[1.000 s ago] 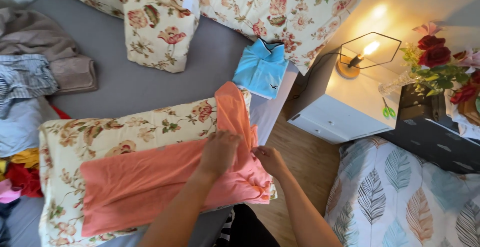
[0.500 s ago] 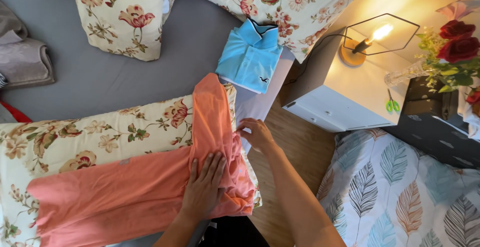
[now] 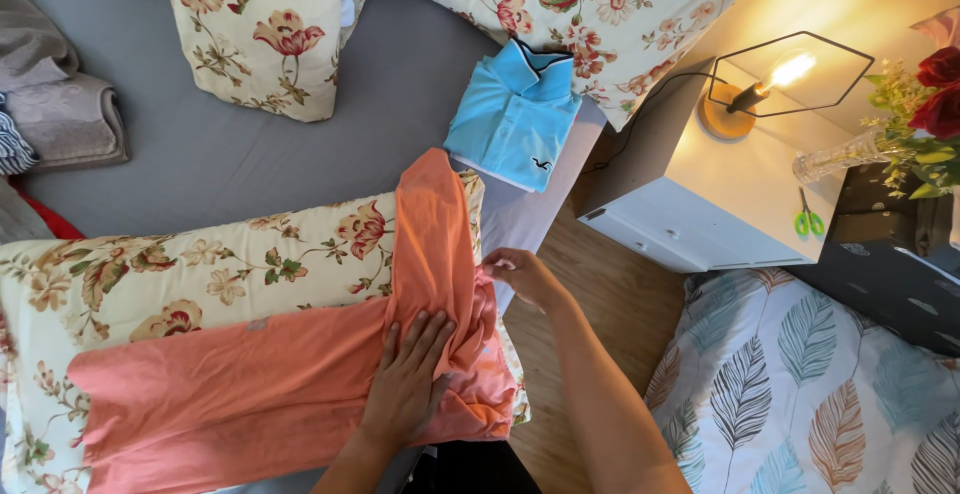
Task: The person folds a pink t-shirt and a black t-shirt on a floral pillow placed on a bed. They smooth out the shirts, fold the sleeves and sides, and then fold the shirts in half before stacking them.
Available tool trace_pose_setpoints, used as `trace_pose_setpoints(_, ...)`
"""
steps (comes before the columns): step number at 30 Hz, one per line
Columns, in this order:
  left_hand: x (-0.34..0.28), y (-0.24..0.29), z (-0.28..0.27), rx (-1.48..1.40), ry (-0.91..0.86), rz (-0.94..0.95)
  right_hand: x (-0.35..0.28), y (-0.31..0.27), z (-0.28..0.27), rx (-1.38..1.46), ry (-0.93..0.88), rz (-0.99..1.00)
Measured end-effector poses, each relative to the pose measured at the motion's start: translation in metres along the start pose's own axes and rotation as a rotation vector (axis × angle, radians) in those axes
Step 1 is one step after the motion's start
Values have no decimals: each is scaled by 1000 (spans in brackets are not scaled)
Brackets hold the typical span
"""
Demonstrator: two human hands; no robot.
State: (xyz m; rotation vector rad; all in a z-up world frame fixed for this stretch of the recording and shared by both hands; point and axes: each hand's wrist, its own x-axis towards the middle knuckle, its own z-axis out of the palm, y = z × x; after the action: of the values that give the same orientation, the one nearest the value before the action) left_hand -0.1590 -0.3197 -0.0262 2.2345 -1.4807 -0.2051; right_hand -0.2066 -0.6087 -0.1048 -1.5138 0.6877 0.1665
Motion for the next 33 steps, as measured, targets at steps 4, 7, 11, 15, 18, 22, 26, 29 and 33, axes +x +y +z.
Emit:
trace_pose_setpoints(4,-1,-1,1,23,-6,13,7,6,-6,169,21,99)
trace_pose_setpoints(7,-3,-2,3,32,-11,22,16,14,-7,476,46,94)
trace_pose_setpoints(11,-3,-3,7,92,-10,39,31,27,-7,1006,250,416)
trace_pose_setpoints(15,-4,-4,15,258,25,100,34,46,14,669,427,509)
trace_pose_setpoints(18,-6,-1,20,301,55,79,-1,11,33,-55,688,397)
trace_pose_setpoints(22,-1,7,16,293,96,85,-31,-40,37,-323,525,582)
trace_pose_setpoints(26,-4,5,24,292,110,108,-25,-21,34,-1,313,536)
trace_pose_setpoints(29,-9,0,26,252,80,108,-7,23,28,599,360,480)
trace_pose_setpoints(33,0,8,4,79,45,94,-4,49,41,650,448,566)
